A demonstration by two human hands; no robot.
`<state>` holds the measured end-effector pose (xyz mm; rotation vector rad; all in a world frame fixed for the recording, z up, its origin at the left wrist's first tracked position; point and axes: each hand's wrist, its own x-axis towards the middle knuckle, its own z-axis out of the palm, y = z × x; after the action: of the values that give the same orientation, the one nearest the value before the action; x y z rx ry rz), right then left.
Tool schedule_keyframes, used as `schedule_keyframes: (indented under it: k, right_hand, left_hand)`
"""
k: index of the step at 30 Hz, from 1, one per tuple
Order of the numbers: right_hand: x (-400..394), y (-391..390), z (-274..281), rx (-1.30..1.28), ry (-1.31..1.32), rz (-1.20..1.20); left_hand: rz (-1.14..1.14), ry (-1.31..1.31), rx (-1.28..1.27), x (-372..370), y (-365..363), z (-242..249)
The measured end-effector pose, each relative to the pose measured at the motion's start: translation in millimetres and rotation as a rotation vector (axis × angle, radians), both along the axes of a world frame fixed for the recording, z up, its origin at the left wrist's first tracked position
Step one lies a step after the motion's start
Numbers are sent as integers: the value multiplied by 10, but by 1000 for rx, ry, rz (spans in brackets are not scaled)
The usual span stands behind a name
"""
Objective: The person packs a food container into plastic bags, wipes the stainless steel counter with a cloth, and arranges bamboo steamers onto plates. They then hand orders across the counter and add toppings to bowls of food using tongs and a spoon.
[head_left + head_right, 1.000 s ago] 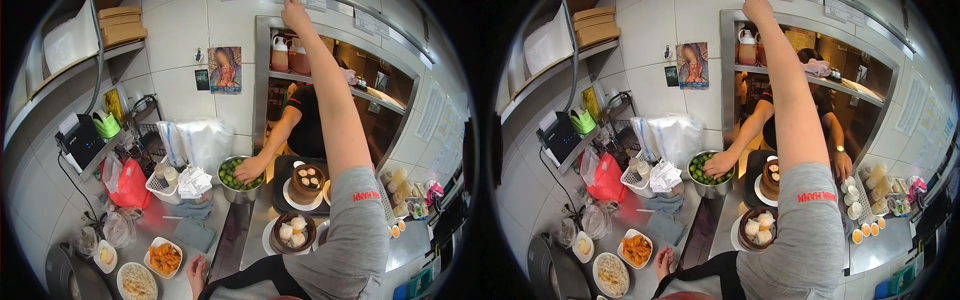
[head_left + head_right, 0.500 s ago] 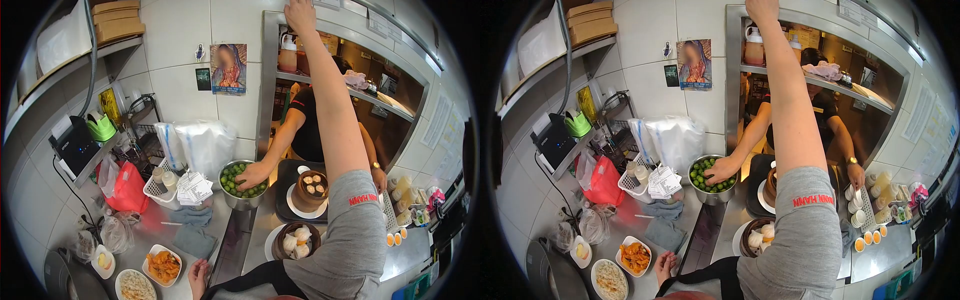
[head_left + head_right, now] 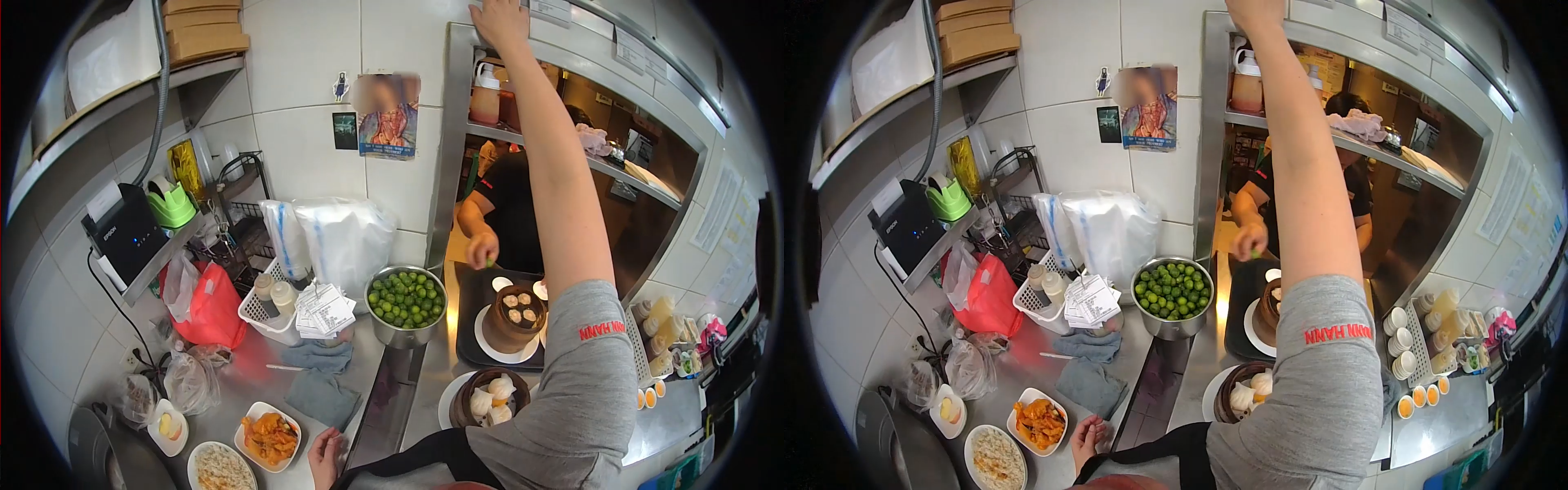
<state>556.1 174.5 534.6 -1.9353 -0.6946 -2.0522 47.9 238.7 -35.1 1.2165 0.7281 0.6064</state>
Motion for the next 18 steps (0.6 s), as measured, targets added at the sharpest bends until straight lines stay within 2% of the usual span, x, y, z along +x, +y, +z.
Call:
schedule_keyframes:
  k: [6,9,12,18]
  right_hand:
    - [-117,832,-9,-105,72,67]
    - [-195,1190,54,-142,121,12]
    - [-241,1341,134,-63,112,82]
    - [-342,1176,158,-95,303,38]
  left_hand:
    - [-4,8,59,108,140,103]
    - [3,-16,45,123,143,157]
    - [21,0,18,119,118,282]
    - [8,-10,26,115,110,243]
